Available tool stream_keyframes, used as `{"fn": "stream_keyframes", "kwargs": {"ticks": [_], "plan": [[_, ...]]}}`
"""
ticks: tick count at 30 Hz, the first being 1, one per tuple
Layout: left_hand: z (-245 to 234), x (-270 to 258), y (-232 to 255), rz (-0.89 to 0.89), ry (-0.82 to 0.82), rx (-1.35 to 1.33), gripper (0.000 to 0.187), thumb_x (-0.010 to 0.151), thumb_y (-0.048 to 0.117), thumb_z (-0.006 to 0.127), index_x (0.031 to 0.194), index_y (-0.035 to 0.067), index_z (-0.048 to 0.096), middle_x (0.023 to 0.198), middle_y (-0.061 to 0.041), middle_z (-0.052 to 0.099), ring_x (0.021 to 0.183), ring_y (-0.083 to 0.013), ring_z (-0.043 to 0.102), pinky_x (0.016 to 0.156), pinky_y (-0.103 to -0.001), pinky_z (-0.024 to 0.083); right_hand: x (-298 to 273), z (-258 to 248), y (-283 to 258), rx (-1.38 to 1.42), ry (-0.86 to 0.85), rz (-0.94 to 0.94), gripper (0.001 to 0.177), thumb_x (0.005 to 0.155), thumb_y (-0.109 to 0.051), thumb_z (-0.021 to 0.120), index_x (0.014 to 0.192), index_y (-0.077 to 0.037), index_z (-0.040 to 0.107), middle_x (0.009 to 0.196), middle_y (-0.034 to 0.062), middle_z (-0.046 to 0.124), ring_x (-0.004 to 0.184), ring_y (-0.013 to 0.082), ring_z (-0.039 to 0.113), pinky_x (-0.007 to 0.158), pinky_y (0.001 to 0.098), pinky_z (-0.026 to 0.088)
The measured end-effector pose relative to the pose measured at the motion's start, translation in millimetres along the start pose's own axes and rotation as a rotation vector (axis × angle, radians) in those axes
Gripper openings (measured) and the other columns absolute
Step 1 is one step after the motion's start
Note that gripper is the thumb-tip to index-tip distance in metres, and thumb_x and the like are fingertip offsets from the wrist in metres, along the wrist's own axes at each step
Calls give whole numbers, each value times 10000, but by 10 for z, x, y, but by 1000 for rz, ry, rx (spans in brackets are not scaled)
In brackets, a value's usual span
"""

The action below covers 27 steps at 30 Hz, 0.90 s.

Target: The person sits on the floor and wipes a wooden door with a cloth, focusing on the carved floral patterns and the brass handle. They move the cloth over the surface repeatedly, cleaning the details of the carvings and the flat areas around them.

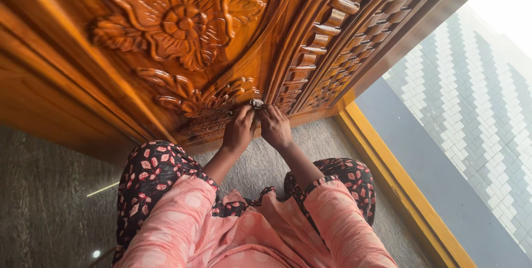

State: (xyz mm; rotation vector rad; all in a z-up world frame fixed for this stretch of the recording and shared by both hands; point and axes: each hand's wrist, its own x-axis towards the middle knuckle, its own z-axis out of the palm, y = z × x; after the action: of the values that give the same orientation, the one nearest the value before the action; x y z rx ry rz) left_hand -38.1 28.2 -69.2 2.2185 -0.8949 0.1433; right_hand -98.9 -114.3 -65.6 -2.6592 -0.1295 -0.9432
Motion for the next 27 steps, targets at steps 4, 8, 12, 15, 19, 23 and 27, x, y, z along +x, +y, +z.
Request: {"fn": "stream_keyframes", "kwargs": {"ticks": [4,8,12,15,19,23,27], "plan": [[-634,98,318,246,309,-20,356,931,123,728,1275,67,652,1236,-95,658,1088,-287,690,877,-379,581,280,-222,-306,-15,310,4,213,852,17,690,1043,-76,666,1215,137,637,1043,313,648,886,403,555],[-1104,183,632,372,426,25,461,929,58,687,1385,85,620,1288,-103,640,1160,-292,681,962,-386,564,535,-376,-640,-19,501,59,307,877,32,667,1179,-22,681,1326,185,608,1162,377,621,995,456,519],[-1175,299,491,399,455,98,499,951,9,672,1441,58,587,1376,-118,612,1219,-286,640,1047,-398,530,790,-168,-696,-42,497,-25,348,938,19,660,1286,28,641,1367,202,599,1257,379,618,1058,453,523],[-989,266,230,390,410,135,525,916,-5,658,1434,17,576,1453,-128,571,1289,-298,585,1120,-432,480,769,134,-655,-28,523,-32,355,961,-47,655,1312,4,638,1380,212,587,1282,393,600,1079,454,521],[-621,221,16,391,373,286,502,954,-55,647,1447,23,591,1551,-87,509,1400,-242,521,1199,-405,426,551,404,-363,-107,443,-88,393,985,-99,608,1357,29,615,1393,226,557,1291,383,581,1076,477,519],[-389,335,44,454,473,360,420,1062,30,609,1479,78,594,1623,-41,441,1451,-248,408,1285,-389,377,412,504,-146,-137,404,-26,457,1024,-100,596,1432,97,543,1366,211,508,1254,361,568,1056,467,515],[-249,308,65,477,288,207,425,1044,98,524,1445,-25,588,1571,-91,489,1467,-274,418,1223,-399,394,207,410,-58,-96,346,15,488,983,-98,614,1426,80,516,1403,232,512,1238,403,578,1050,471,497]]}}
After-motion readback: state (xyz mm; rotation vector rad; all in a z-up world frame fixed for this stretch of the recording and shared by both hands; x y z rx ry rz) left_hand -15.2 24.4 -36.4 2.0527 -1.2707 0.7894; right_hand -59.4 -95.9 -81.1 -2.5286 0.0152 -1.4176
